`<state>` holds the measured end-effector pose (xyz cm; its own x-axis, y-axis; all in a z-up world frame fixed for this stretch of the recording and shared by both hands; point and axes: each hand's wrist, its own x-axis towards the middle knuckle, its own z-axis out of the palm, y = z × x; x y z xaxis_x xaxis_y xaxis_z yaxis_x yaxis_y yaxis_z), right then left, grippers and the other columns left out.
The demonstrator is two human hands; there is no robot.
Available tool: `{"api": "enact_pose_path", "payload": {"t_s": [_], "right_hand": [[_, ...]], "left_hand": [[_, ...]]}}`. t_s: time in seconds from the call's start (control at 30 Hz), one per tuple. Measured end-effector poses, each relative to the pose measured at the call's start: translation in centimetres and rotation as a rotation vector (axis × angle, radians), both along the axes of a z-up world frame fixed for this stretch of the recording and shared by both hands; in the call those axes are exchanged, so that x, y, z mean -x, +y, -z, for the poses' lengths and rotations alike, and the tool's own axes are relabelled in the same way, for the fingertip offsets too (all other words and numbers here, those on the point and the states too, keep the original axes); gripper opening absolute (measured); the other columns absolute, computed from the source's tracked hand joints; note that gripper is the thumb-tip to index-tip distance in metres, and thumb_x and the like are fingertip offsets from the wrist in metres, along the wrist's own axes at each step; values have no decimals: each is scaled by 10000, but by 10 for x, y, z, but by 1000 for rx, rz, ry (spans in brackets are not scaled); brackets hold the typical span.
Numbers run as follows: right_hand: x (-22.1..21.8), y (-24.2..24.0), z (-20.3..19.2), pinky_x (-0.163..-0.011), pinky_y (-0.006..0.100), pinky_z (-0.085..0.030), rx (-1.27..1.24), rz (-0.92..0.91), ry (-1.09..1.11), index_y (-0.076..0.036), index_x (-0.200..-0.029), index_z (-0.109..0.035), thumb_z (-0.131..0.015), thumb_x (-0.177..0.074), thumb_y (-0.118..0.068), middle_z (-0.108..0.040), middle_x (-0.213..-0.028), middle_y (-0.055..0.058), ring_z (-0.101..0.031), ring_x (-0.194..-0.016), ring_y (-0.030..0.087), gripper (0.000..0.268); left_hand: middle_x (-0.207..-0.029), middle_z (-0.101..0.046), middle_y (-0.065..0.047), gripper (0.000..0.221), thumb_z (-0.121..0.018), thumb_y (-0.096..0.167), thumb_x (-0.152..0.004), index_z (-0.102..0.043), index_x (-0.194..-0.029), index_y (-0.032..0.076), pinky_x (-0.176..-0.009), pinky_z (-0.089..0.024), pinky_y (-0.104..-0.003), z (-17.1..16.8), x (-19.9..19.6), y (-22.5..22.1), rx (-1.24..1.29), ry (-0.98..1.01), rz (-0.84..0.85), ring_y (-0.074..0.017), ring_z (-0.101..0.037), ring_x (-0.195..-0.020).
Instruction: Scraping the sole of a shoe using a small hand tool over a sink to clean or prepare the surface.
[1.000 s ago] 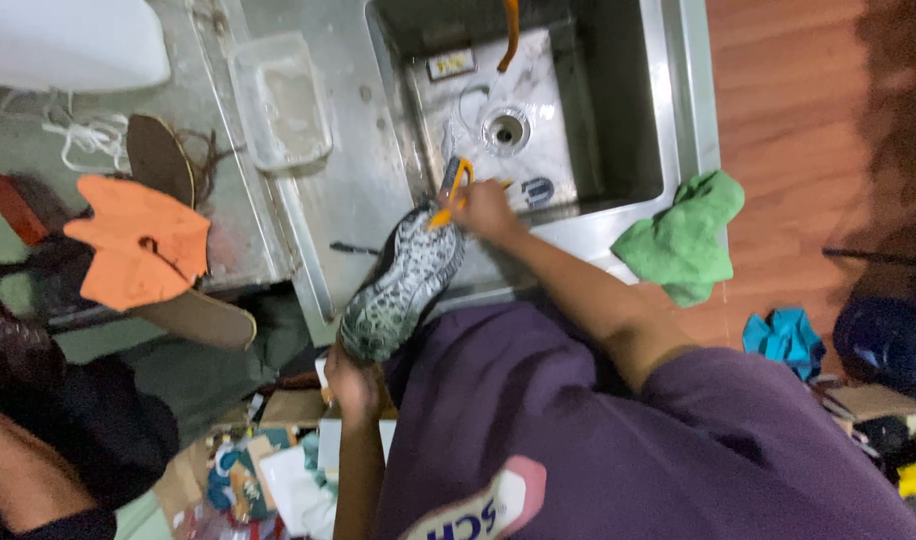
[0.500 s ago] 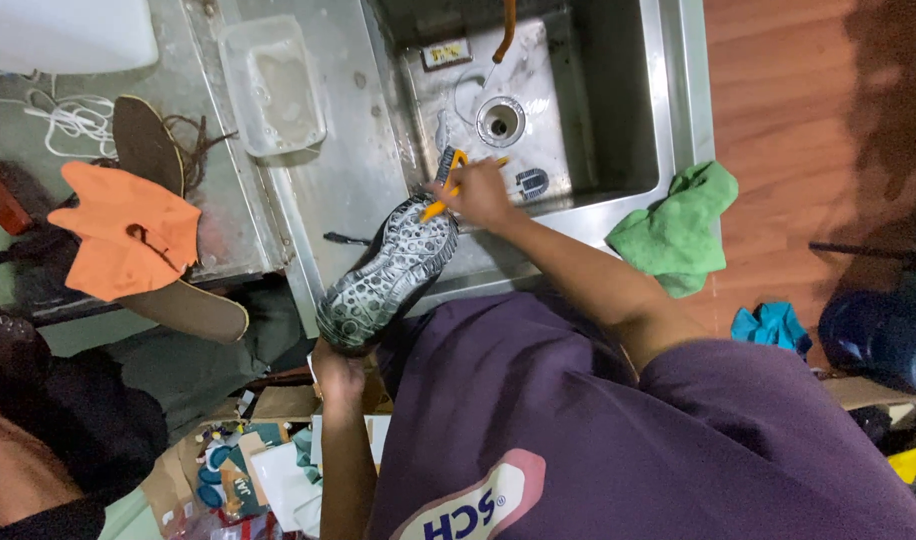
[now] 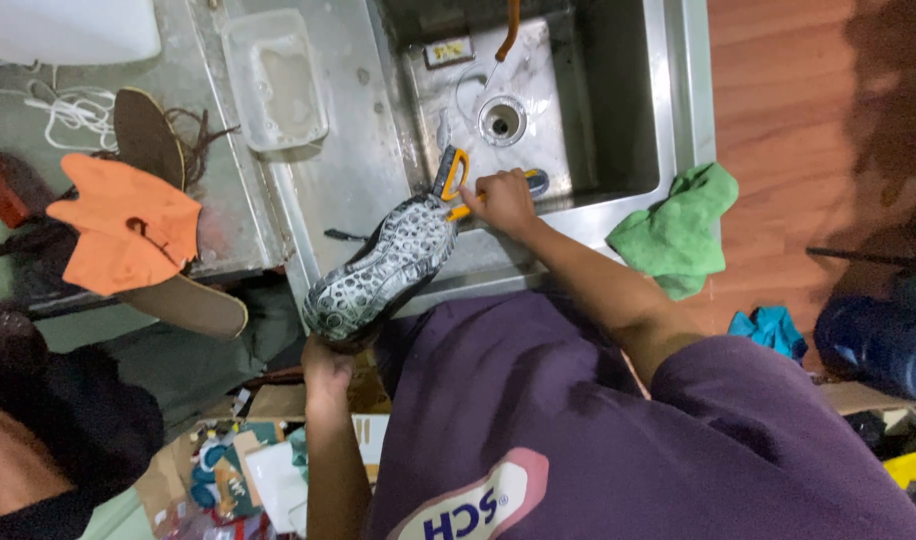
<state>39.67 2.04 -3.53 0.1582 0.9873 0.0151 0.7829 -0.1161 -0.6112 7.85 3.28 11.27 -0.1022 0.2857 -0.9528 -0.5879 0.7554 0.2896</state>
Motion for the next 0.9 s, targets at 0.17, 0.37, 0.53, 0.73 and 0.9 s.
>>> {"api": "enact_pose_path", "payload": {"t_s": [0.17,0.37,0.53,0.73,0.9], "right_hand": [[38,6,-67,-615,359,-427,-267,-144,377,-118,-612,-643,-673,-884,-320,-623,-551,103,-597,-540,313,340],[5,17,-34,-667,361,-384,-249,-59,0,-111,-608,-659,-675,-894,-357,-604,-537,76,-557,-539,236,377],[35,34,-60,-723,366,-411,-439,-363,296,-146,-599,-639,-703,-890,-317,-602,-542,47,-546,-559,220,343],[41,50,-64,-735,370,-410,-475,-430,216,-149,-600,-632,-723,-868,-337,-597,-554,41,-538,-568,212,339],[30,54,-64,-748,384,-428,-350,-420,313,-136,-642,-649,-647,-924,-330,-610,-574,75,-552,-583,243,343]], "left_hand": [[-761,-368,41,202,-481,282,-1017,-538,-1049,91,-620,-345,-157,-24,-6,14,45,46,114,-35,-448,-695],[-719,-545,-18,206,-688,342,-897,-630,-928,146,-553,-439,-308,66,50,-16,-88,201,178,-139,-532,-585],[-767,-554,-50,209,-600,264,-928,-620,-907,57,-620,-411,-252,39,34,-9,-172,330,364,-116,-538,-678],[-780,-542,-43,191,-674,298,-877,-621,-910,117,-555,-365,-274,96,68,-20,-110,295,179,-111,-465,-595],[-739,-509,-82,222,-677,311,-892,-607,-856,104,-511,-285,-298,59,37,-16,-129,334,233,-103,-367,-536]]}}
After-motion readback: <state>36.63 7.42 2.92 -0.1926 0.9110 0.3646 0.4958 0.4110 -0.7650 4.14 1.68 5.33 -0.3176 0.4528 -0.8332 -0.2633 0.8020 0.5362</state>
